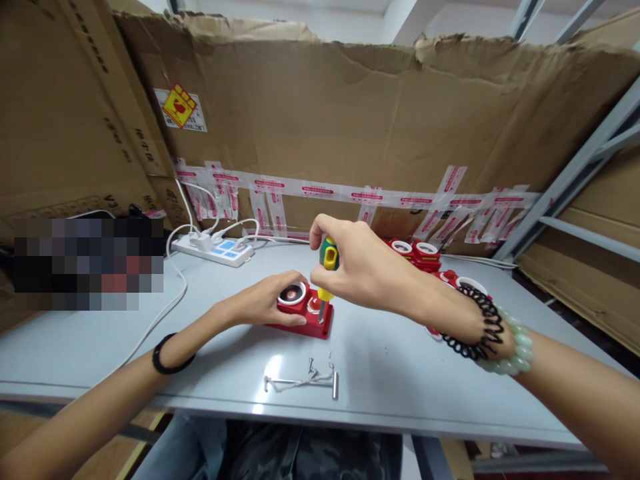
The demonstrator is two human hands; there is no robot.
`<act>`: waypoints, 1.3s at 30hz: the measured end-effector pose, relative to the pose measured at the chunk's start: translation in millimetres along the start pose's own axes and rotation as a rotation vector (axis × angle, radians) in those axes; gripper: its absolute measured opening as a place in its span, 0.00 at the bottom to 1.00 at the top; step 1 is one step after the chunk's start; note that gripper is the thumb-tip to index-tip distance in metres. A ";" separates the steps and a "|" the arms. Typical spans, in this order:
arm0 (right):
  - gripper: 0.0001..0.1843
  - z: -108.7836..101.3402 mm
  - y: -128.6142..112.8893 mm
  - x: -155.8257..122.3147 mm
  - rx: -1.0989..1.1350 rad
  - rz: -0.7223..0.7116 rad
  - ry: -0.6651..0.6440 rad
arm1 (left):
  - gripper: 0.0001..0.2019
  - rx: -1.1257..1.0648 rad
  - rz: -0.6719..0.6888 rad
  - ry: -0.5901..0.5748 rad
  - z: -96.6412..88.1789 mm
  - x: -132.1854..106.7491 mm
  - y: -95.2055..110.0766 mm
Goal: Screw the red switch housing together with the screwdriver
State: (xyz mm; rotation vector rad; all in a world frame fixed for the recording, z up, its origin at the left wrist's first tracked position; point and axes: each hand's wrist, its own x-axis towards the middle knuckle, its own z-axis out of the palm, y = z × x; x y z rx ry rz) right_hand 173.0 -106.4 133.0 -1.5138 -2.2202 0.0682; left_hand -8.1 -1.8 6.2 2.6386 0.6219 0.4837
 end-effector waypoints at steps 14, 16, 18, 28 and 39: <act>0.19 80.4 39.1 -11.1 -0.257 0.190 -0.462 | 0.25 0.000 0.006 0.012 0.5 -1.4 -2.0; 0.16 82.5 36.5 -11.3 -0.250 0.172 -0.466 | 0.25 -0.002 0.008 0.012 0.2 -1.5 -2.4; 0.13 82.5 33.7 -10.9 -0.262 0.138 -0.463 | 0.26 -0.004 0.008 0.013 -0.2 -1.6 -2.6; 0.09 73.8 20.3 -20.9 -0.268 0.068 -0.452 | 0.25 0.002 0.005 0.007 0.3 -1.9 -3.4; 0.10 82.1 26.3 -38.6 -0.127 0.063 -0.580 | 0.26 0.000 -0.005 0.010 -0.2 -1.2 -3.1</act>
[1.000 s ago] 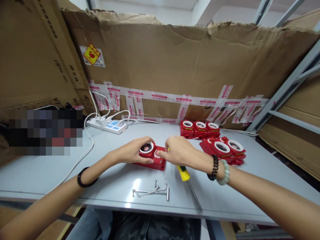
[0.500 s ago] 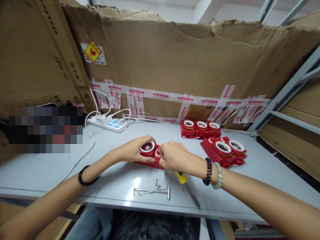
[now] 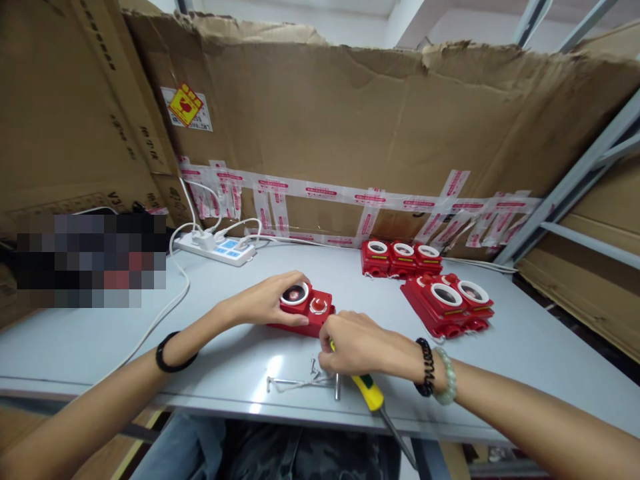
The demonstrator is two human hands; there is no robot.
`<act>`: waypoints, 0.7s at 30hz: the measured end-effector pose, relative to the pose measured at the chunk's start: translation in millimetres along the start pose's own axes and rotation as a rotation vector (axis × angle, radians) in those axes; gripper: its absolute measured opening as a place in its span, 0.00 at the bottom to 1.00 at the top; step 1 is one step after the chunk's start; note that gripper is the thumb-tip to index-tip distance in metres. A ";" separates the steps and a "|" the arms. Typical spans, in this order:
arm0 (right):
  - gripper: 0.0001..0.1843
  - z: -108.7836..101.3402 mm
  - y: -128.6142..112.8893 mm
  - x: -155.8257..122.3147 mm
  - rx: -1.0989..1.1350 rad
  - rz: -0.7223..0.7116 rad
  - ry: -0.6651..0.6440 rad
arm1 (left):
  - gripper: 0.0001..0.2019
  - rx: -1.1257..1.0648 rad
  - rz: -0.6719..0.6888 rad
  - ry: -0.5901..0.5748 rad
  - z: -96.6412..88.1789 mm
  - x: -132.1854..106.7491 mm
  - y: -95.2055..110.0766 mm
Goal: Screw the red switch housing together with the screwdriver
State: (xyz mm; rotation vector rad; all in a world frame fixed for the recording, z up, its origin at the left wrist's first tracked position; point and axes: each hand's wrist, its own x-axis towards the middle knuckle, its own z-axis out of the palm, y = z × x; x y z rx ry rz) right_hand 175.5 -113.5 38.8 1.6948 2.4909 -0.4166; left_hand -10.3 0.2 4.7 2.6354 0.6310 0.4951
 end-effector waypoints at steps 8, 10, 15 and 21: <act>0.10 -27.0 -1.4 -11.3 0.194 0.003 0.121 | 0.26 -0.027 -0.002 0.004 -1.4 -1.9 -0.1; 0.10 -37.7 -3.4 -16.8 0.278 -0.020 0.207 | 0.26 -0.035 -0.006 0.000 -2.0 -2.3 -0.3; 0.11 -57.0 -3.0 -32.5 0.512 -0.020 0.543 | 0.25 -0.047 -0.004 0.053 -5.7 -1.2 -0.1; 0.14 -56.0 2.8 -33.4 0.652 0.041 0.883 | 0.23 -0.165 -0.076 0.298 -27.7 -6.5 -1.0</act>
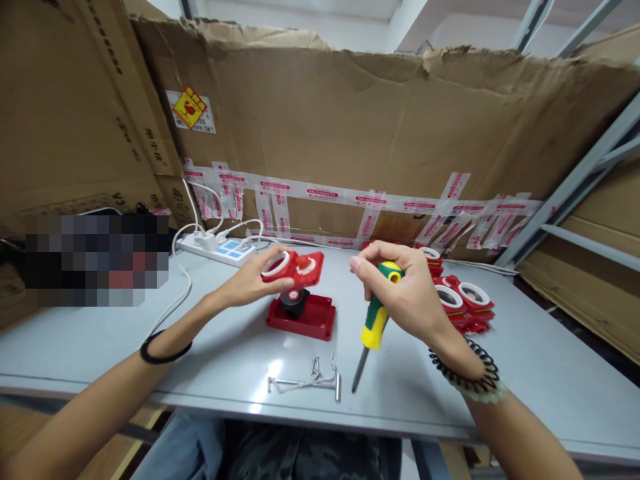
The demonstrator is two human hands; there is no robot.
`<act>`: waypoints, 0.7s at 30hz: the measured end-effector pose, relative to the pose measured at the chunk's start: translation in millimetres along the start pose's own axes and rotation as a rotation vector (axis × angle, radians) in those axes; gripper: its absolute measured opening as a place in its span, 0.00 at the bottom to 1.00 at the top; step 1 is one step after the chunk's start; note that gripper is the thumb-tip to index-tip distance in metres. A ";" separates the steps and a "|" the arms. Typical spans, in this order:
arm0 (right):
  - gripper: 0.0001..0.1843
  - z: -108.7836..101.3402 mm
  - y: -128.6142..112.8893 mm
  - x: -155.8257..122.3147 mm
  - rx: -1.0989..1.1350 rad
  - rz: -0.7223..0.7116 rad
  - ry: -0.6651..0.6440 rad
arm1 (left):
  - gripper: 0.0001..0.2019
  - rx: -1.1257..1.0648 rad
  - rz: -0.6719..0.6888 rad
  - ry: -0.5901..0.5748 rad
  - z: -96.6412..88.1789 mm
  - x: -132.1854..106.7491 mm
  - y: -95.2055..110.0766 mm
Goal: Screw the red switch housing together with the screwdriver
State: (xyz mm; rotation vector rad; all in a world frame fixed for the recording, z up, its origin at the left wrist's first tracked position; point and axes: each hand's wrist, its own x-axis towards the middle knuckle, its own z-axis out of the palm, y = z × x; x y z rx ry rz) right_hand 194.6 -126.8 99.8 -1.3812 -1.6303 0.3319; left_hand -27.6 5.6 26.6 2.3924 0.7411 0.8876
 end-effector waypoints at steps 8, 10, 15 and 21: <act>0.14 24.7 21.7 20.3 -0.138 -0.068 -0.144 | 0.23 0.013 -0.112 0.106 -15.3 1.6 -11.9; 0.20 32.7 28.6 28.2 -0.139 0.011 -0.309 | 0.22 0.016 -0.101 0.145 -14.0 2.3 -10.0; 0.25 46.5 43.0 36.2 0.155 0.275 -0.558 | 0.26 0.013 0.067 0.098 2.3 0.3 6.9; 0.20 36.5 50.3 25.4 0.474 0.431 -0.490 | 0.35 -0.035 0.146 -0.029 9.6 -5.3 14.8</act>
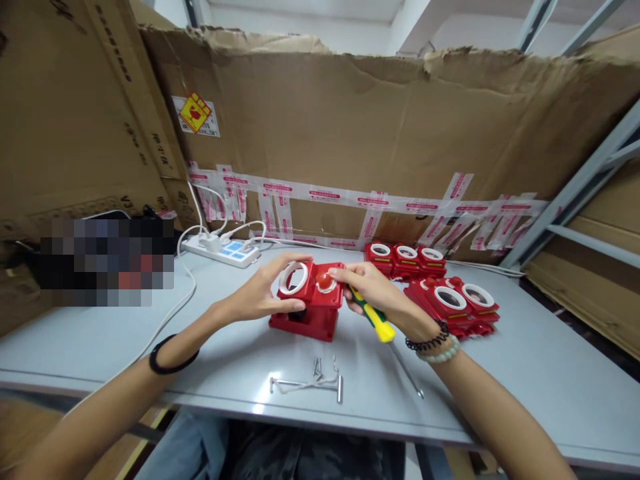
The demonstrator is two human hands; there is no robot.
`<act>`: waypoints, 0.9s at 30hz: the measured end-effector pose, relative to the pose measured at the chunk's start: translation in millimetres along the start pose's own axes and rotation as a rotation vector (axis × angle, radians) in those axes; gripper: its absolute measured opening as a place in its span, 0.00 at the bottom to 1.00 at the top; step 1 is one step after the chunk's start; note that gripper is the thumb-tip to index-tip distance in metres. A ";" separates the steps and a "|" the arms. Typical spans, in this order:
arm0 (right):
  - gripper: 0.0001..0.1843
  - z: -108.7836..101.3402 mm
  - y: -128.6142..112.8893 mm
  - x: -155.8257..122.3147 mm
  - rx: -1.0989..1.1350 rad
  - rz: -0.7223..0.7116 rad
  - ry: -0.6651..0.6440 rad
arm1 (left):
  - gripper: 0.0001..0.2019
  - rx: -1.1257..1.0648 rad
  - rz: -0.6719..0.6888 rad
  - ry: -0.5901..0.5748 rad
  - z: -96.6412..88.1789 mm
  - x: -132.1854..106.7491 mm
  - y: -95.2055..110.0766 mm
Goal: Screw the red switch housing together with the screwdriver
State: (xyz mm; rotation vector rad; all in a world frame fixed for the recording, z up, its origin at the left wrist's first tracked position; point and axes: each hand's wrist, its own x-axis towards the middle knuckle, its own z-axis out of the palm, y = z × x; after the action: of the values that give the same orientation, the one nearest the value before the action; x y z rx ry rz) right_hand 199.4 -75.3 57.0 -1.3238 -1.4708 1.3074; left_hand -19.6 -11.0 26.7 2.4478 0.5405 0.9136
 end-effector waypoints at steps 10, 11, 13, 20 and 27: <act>0.19 -34.8 6.6 -22.1 0.219 0.007 0.220 | 0.20 0.021 -0.024 -0.305 -4.6 -6.1 -16.7; 0.19 -33.5 5.7 -23.9 0.218 0.008 0.216 | 0.19 0.010 -0.020 -0.310 -2.8 -5.4 -16.5; 0.17 -30.5 3.2 -27.3 0.221 -0.003 0.192 | 0.19 -0.014 -0.015 -0.300 -0.7 -4.0 -15.8; 0.17 -30.7 6.5 -25.7 0.258 -0.001 0.204 | 0.21 -0.009 -0.107 -0.066 -35.1 -8.8 -40.1; 0.15 -24.7 19.1 -14.3 0.251 0.015 0.151 | 0.24 0.332 -0.500 -0.144 -84.5 -45.6 -121.5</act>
State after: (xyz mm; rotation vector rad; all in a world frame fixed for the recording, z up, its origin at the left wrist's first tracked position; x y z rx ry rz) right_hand 229.7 -85.5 44.6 -1.2410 -1.1555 1.3231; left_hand -133.3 88.8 -6.4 2.4479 1.2614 0.4649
